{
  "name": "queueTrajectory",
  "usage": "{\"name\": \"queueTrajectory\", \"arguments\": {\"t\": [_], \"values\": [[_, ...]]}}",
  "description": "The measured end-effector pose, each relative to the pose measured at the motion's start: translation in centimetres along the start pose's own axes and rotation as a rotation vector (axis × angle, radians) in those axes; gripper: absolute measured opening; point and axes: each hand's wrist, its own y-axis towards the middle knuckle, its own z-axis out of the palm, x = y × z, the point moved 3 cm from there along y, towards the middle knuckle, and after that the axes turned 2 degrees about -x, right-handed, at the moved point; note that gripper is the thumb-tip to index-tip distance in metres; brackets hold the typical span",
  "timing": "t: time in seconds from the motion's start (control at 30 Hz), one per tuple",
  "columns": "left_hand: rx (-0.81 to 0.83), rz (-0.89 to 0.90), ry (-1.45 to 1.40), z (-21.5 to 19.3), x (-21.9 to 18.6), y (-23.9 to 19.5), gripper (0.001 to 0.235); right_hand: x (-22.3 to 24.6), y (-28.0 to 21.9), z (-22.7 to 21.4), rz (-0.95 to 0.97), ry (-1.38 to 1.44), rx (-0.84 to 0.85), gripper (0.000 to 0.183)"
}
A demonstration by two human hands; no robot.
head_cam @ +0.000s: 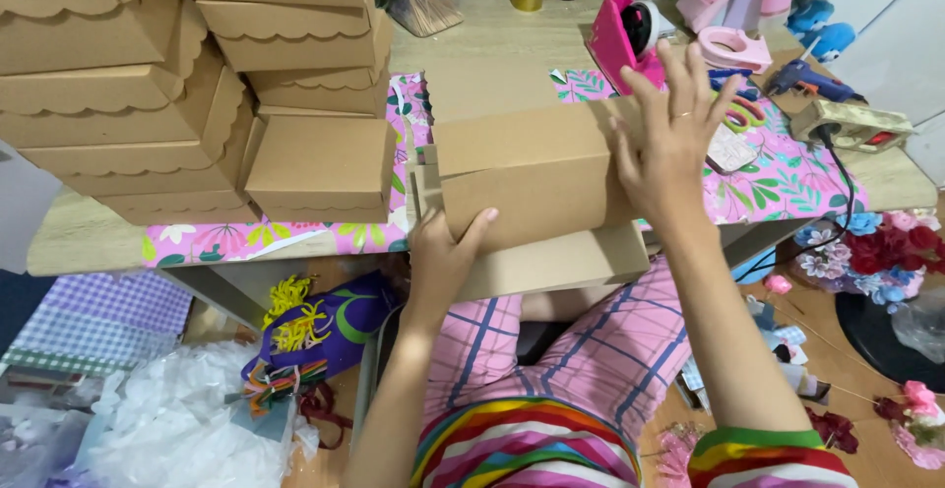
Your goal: The person folds flat cardboard pieces into small rectangular boxes by hand, tucking flaps and securing edges. They complete one box and place it on a stack, then begin folding a second box.
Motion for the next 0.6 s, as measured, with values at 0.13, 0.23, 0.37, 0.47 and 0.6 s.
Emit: {"name": "queueTrajectory", "arguments": {"t": [0.13, 0.23, 0.37, 0.47, 0.6], "values": [[-0.182, 0.273, 0.209, 1.4, 2.1, 0.2, 0.042, -1.7, -3.9, 5.6, 0.038, -0.067, -0.018, 0.039], [-0.246, 0.269, 0.369, 2.0, 3.1, 0.1, 0.047, -2.5, -6.3, 8.1, 0.126, -0.044, 0.085, 0.048], [-0.260, 0.255, 0.508, 2.5, 3.3, -0.3, 0.054, -2.7, -7.4, 9.3, 0.341, 0.008, 0.410, 0.065], [-0.241, 0.234, 0.533, 2.7, 3.2, -0.2, 0.056, -2.8, -7.3, 9.8, 0.374, -0.022, 0.520, 0.072], [-0.194, 0.204, 0.546, 2.9, 4.0, -0.1, 0.056, -2.6, -7.5, 10.8, 0.372, -0.068, 0.571, 0.079]]}}
